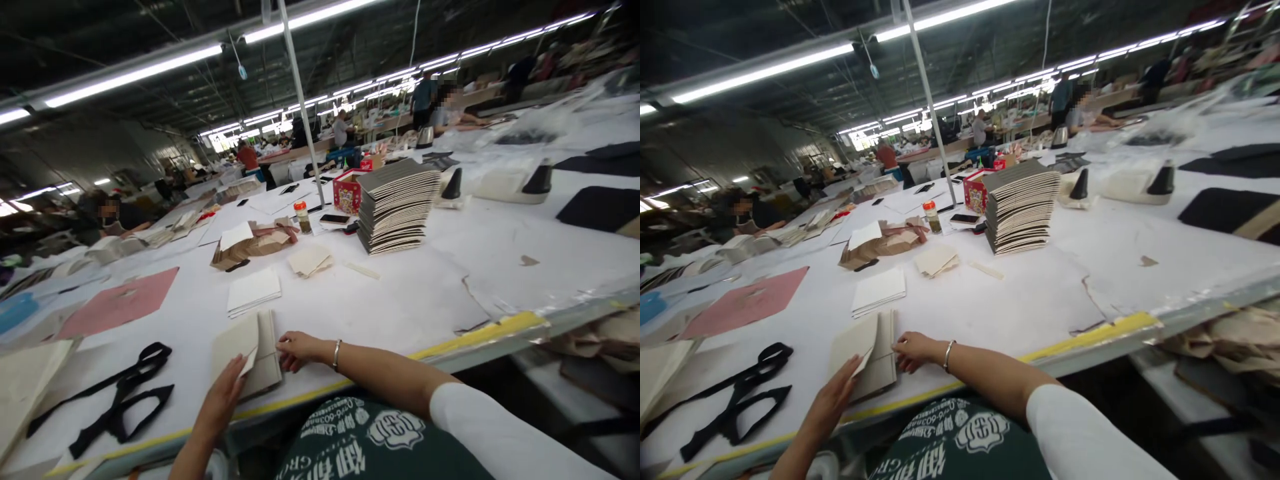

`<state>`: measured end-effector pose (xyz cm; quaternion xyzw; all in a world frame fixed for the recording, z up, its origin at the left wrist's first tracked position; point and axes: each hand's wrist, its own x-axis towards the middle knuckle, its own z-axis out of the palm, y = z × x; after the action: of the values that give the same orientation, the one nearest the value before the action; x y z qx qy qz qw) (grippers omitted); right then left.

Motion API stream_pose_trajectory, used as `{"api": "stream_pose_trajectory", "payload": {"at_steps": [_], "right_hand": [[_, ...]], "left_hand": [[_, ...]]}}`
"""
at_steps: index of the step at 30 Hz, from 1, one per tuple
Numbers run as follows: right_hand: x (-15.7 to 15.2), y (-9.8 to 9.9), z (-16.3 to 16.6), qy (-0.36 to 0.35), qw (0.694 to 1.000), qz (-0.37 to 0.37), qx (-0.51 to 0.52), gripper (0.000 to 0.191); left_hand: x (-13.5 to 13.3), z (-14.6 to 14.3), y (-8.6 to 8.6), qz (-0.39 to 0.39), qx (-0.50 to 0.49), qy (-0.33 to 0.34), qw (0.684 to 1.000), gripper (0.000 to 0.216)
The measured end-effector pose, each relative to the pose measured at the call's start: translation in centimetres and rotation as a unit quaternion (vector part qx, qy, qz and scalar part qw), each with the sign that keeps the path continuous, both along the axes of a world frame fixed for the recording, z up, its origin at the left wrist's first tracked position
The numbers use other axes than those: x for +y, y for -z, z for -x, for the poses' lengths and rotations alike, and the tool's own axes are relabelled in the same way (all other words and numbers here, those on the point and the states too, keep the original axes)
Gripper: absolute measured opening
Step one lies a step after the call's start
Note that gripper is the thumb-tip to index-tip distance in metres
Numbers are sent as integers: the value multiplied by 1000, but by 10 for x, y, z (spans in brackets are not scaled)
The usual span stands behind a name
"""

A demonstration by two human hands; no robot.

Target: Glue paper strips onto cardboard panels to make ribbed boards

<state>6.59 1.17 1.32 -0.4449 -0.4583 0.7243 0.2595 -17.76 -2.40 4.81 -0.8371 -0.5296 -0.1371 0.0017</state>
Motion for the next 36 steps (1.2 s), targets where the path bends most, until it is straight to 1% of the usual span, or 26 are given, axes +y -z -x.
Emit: {"api": "stream_pose_trajectory", "payload": {"at_steps": [1,2,3,4,5,6,7,8,9,10,11,12,13,14,15,17,18,19,21,22,23,25,29,31,33,36], "right_hand": [[0,-1,-8,18,1000,4,18,25],[0,-3,-17,46,998,7,33,25],[0,-5,-28,82,995,9,48,27],[-1,-9,-39,118,991,9,64,29],[-2,-13,-52,149,985,8,84,32],[-4,-17,-66,172,979,7,107,36],[-6,-22,-79,185,975,3,125,42],[-9,-26,-92,191,973,-4,133,47],[-12,-29,-105,195,974,-18,117,51],[-16,-31,-118,197,978,-41,58,53],[-20,-32,-129,194,978,-67,-34,52],[-24,-32,-139,186,968,-92,-142,47],[-29,-31,-148,174,948,-111,-243,41],[-34,-28,-156,159,926,-122,-321,35],[-40,-25,-162,147,911,-126,-365,31],[-51,-18,-168,132,889,-144,-413,37],[-57,-15,-169,119,867,-171,-452,41],[-62,-13,-168,101,837,-203,-498,43],[-68,-10,-168,52,767,-268,-581,38],[-69,-10,-169,25,742,-291,-603,33],[-68,-10,-172,2,734,-304,-608,28],[-58,-9,-184,-19,741,-322,-589,26],[-25,-5,-215,7,799,-310,-516,26],[-9,-2,-225,13,821,-300,-486,23],[4,0,-229,8,828,-303,-472,24],[20,-1,-227,-37,821,-296,-487,26]], "left_hand": [[4,3,-12,-32,-46,-35,998,37],[7,3,-25,-82,-89,-90,989,37],[8,-1,-38,-139,-123,-144,972,36],[9,-11,-48,-197,-143,-175,954,36],[7,-26,-55,-247,-147,-174,942,36],[5,-45,-57,-279,-135,-137,941,36],[1,-69,-54,-288,-107,-74,949,36],[-4,-95,-47,-272,-71,-11,960,35],[-10,-123,-35,-236,-30,52,970,35],[-16,-150,-22,-182,11,112,977,34],[-20,-176,-8,-116,51,165,978,32],[-24,-198,5,-56,80,200,975,29],[-25,-216,17,-13,94,227,969,28],[-24,-229,26,13,94,228,969,29],[-20,-238,33,23,83,212,974,33],[-7,-246,41,19,60,158,985,42],[2,-247,44,18,60,140,988,48],[10,-247,46,23,68,137,988,55],[25,-245,47,48,100,165,980,63],[31,-245,47,61,116,184,974,64],[35,-245,45,71,129,199,969,64],[40,-248,40,81,149,213,962,65],[47,-262,28,101,173,273,941,56],[51,-271,24,122,179,297,930,53],[55,-277,21,134,185,299,926,54],[60,-286,14,140,202,306,920,56]]}}
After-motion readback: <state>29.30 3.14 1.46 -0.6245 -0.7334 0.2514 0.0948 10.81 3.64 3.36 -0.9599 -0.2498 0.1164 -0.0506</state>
